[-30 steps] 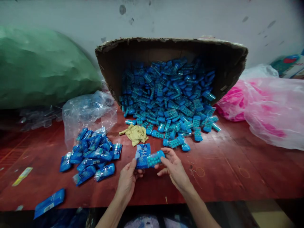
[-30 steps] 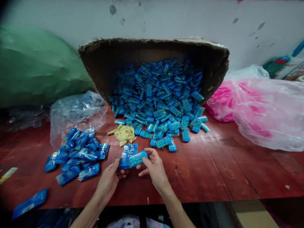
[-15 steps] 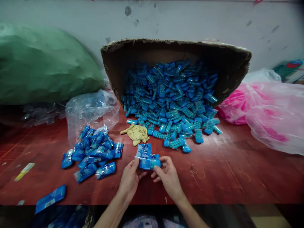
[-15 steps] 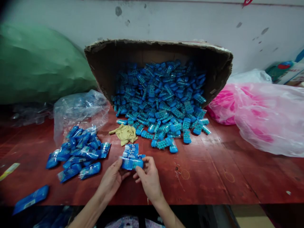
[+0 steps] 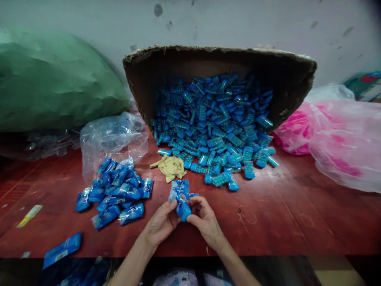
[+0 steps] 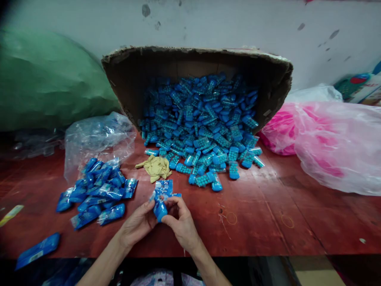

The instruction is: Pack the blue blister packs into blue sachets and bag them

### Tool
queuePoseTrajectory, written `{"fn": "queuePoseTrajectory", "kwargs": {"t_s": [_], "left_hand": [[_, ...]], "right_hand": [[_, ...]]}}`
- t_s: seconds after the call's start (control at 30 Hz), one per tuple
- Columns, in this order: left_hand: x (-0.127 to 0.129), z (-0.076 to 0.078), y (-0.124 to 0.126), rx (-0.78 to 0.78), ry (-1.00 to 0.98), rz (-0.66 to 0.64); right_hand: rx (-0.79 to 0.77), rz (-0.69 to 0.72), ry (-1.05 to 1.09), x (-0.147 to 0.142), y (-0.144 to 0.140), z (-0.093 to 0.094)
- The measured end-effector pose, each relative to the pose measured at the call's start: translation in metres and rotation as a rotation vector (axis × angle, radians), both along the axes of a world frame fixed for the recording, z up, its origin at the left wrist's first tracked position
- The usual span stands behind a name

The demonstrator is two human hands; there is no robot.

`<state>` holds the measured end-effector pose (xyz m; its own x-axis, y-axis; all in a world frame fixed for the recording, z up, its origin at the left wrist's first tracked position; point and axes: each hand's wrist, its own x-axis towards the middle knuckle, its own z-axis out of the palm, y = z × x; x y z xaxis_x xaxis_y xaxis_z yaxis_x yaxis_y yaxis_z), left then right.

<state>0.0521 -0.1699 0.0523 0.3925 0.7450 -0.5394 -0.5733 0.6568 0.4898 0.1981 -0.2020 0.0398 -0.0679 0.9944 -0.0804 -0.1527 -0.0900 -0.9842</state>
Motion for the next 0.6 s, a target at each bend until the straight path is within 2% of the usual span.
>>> {"fn": "queuePoseTrajectory", "kwargs": {"t_s": [0.17, 0.27, 0.43, 0.6], "left_hand": [[0.002, 0.006, 0.003, 0.018, -0.049, -0.115], [0.009, 0.009, 0.0, 0.016, -0.017, -0.067], [0.023, 0.005, -0.013, -0.022, 0.022, 0.076], [0.025, 0.007, -0.014, -0.03, 0.052, 0.073]], "right_hand": [[0.101, 0.096, -0.148, 0.012, 0.003, 0.008], [0.128, 0.163, -0.111, 0.015, 0.003, 0.009], [0.06, 0.084, 0.013, 0.009, -0.003, 0.001], [0.004, 0.023, 0.021, 0.004, -0.006, -0.004]]}}
